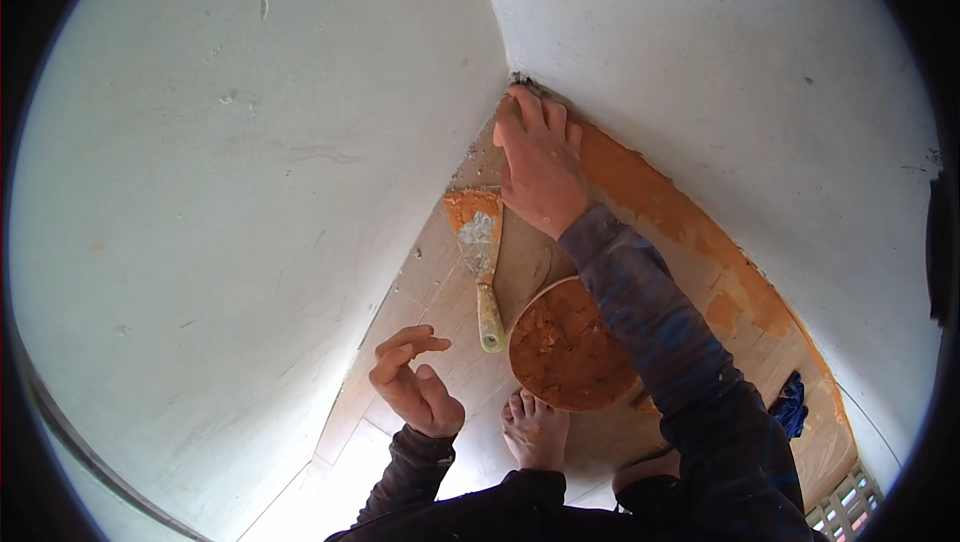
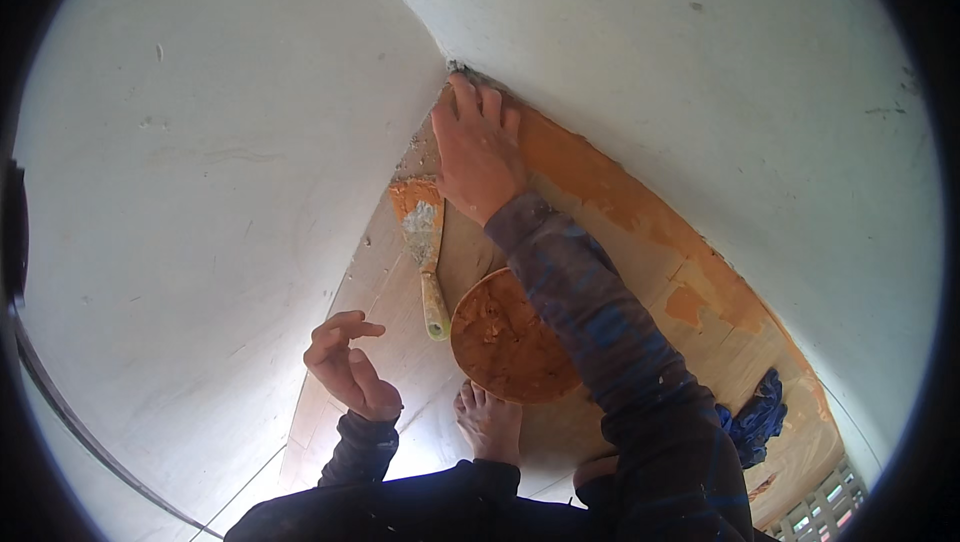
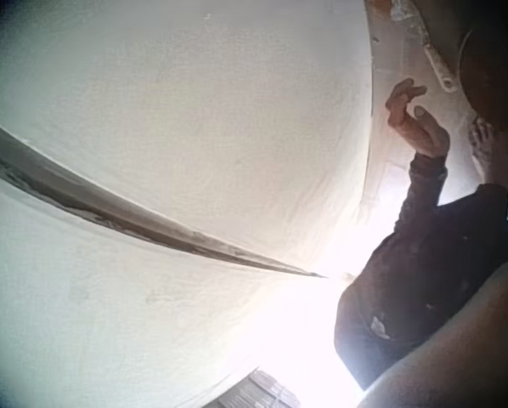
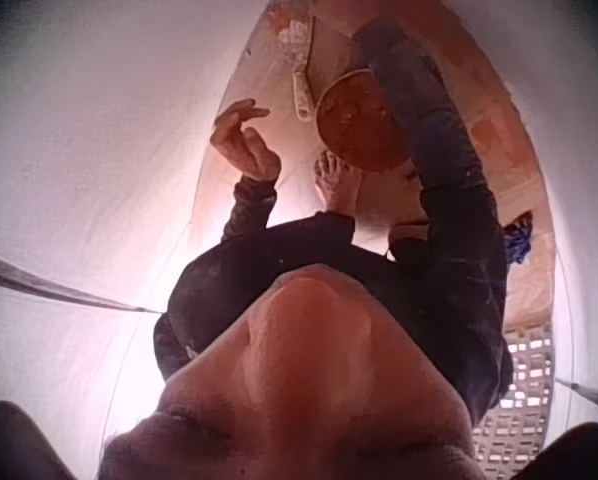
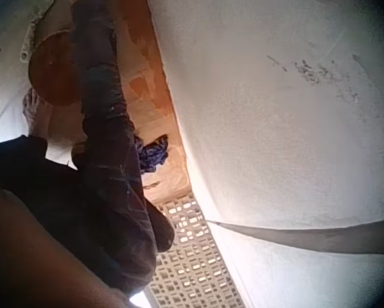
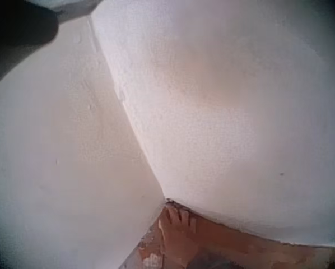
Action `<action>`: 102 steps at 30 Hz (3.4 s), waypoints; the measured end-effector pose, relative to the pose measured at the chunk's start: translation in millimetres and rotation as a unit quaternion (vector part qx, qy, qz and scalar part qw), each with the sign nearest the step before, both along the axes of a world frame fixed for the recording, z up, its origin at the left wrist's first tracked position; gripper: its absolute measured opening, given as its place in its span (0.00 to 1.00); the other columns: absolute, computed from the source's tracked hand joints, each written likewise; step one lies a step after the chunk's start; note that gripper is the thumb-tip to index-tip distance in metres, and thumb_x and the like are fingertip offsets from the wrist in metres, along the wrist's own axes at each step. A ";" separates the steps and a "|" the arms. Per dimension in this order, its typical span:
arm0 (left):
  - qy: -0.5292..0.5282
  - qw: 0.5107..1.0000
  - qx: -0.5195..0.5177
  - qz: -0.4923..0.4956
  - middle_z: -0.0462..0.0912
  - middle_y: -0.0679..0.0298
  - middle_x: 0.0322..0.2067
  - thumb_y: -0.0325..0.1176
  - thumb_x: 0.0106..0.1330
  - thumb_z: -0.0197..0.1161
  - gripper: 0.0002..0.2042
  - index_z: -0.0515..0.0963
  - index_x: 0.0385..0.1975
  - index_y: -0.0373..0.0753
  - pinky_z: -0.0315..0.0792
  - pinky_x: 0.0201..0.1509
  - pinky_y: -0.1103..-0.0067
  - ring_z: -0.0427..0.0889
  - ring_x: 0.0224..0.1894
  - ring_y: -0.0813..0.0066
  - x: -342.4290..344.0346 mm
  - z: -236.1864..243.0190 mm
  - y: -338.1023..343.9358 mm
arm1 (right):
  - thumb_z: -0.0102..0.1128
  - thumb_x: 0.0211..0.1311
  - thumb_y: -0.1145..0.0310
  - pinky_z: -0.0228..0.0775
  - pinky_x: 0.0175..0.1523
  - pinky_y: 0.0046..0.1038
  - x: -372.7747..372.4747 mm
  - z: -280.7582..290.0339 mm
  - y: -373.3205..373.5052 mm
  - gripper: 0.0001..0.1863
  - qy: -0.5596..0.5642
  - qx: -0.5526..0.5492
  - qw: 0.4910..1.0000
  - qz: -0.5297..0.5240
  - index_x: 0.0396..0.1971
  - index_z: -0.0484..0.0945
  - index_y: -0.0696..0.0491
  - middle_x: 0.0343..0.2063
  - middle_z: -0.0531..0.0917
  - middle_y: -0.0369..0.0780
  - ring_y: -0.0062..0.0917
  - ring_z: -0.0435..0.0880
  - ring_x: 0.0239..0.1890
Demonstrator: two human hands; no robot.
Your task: The person applies brown grout from a bowl into floor tile gaps using a spatula, wipes excess paste with a blue cloth, and smooths the filler into a corner by hand.
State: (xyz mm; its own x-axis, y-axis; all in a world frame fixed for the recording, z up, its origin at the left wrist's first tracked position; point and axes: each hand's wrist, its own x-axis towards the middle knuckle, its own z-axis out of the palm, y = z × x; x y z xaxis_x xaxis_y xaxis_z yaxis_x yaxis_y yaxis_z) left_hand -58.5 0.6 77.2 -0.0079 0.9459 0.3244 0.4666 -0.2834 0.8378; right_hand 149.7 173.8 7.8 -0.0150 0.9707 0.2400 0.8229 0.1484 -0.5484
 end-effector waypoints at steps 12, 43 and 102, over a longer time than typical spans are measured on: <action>-0.009 1.000 -0.006 -0.015 0.76 0.43 0.50 0.23 0.72 0.44 0.14 0.62 0.56 0.36 0.73 0.55 0.65 0.84 0.41 0.64 2.0 0.8 -1.4 | 0.64 0.54 0.76 0.61 0.61 0.47 -0.2 -1.9 -0.6 0.11 -0.043 0.039 0.998 0.001 0.38 0.76 0.51 0.63 0.72 0.45 0.42 0.69 0.61; 0.001 0.997 0.057 0.058 0.76 0.41 0.50 0.23 0.72 0.45 0.14 0.62 0.56 0.34 0.73 0.55 0.64 0.83 0.40 0.62 -18.5 34.2 -40.3 | 0.73 0.57 0.62 0.82 0.44 0.45 -75.2 44.1 -97.0 0.41 0.034 -0.338 0.941 -0.004 0.62 0.56 0.61 0.39 0.84 0.59 0.49 0.88 0.41; 0.003 0.995 0.076 0.058 0.77 0.45 0.47 0.32 0.78 0.44 0.11 0.62 0.55 0.37 0.75 0.50 0.67 0.84 0.36 0.67 -114.5 21.1 -76.2 | 0.44 0.72 0.59 0.41 0.79 0.53 -191.2 12.8 -121.2 0.34 -0.320 -0.145 0.936 0.034 0.70 0.63 0.69 0.72 0.64 0.58 0.52 0.57 0.77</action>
State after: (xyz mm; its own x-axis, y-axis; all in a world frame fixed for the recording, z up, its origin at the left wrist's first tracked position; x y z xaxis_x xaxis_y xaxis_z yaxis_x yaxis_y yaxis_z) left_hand -172.9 -75.7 98.3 -0.1115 0.8790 0.4635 0.5086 -0.3503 0.7866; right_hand -41.5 52.6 20.6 -0.1293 0.9853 -0.1117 0.9907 0.1333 0.0289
